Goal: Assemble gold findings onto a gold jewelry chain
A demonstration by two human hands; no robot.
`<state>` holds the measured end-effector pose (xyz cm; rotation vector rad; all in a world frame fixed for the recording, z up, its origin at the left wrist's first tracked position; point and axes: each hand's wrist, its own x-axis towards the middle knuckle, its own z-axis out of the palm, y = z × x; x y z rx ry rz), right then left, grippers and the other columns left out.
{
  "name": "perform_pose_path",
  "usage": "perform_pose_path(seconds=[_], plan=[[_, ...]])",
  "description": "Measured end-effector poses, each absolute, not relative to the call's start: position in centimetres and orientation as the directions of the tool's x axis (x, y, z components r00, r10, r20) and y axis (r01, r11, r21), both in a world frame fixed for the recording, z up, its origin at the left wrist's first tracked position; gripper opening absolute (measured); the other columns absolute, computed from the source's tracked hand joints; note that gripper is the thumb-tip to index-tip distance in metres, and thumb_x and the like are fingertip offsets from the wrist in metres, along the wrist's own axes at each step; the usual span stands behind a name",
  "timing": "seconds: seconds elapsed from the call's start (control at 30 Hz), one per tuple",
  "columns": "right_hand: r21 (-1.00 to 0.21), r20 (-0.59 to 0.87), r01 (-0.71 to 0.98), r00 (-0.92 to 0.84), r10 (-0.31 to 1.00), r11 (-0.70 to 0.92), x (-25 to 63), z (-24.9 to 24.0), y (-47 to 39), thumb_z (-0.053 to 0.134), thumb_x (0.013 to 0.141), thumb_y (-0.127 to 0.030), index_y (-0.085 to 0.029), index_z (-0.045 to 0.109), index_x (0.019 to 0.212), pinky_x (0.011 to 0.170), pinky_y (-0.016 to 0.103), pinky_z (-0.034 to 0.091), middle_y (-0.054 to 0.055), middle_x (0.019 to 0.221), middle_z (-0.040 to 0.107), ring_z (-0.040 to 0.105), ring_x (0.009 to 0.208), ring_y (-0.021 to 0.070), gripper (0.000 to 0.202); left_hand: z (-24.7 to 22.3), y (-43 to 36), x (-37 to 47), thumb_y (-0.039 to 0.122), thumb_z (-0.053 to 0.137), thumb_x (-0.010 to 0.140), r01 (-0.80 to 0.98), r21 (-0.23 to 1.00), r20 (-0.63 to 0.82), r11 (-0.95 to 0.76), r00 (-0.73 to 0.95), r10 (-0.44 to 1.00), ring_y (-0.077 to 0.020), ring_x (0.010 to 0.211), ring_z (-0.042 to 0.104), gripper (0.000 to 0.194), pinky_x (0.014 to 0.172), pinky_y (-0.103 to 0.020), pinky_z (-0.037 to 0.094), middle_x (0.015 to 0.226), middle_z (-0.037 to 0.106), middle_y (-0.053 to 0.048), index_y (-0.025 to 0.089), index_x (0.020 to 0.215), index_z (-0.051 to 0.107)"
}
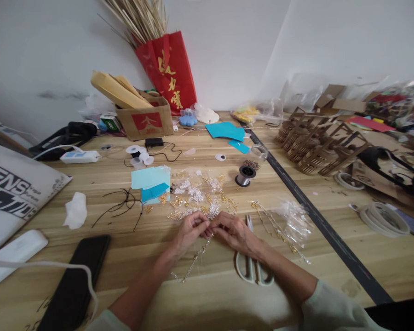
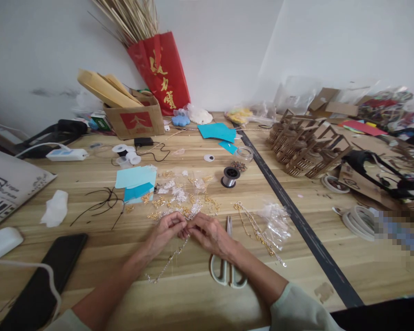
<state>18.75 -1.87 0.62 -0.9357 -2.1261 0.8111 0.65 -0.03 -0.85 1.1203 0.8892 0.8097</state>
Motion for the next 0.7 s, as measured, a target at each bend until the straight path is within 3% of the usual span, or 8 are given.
perform_pose_path(seconds=[0.43,0.7], plan=[[-0.682,0.31,0.465,-0.516,0.798,0.565,18.76,-0.21,-2.04,0.041,0.096,-0.016,-0.017,0.053,0.092,0.07,0.026,0.047,0.004,0.085,0.056,0.056,0.075,0.0144,0.013,-0.61,-0.17,0.6,0.036,0.07,0.072,-0.163,0.932,-0.219,0.325,0.464,0.858,-0.013,0.063,0.062,0.026,0.063,-0.025,0.048,0.07,0.067,-0.004,0.012,0.078,0.061],[-0.705,0.312,0.454,-0.491,0.813,0.544,18.62,-0.22,-2.11,0.045,0.094,-0.015,-0.018,0.052,0.092,0.064,0.025,0.043,0.002,0.082,0.054,0.053,0.07,0.0134,0.008,-0.78,0.02,0.7,0.027,0.081,0.058,-0.138,0.937,-0.225,0.322,0.467,0.855,-0.0116,0.06,0.059,0.028,0.06,-0.024,0.047,0.065,0.065,-0.001,0.013,0.071,0.061]])
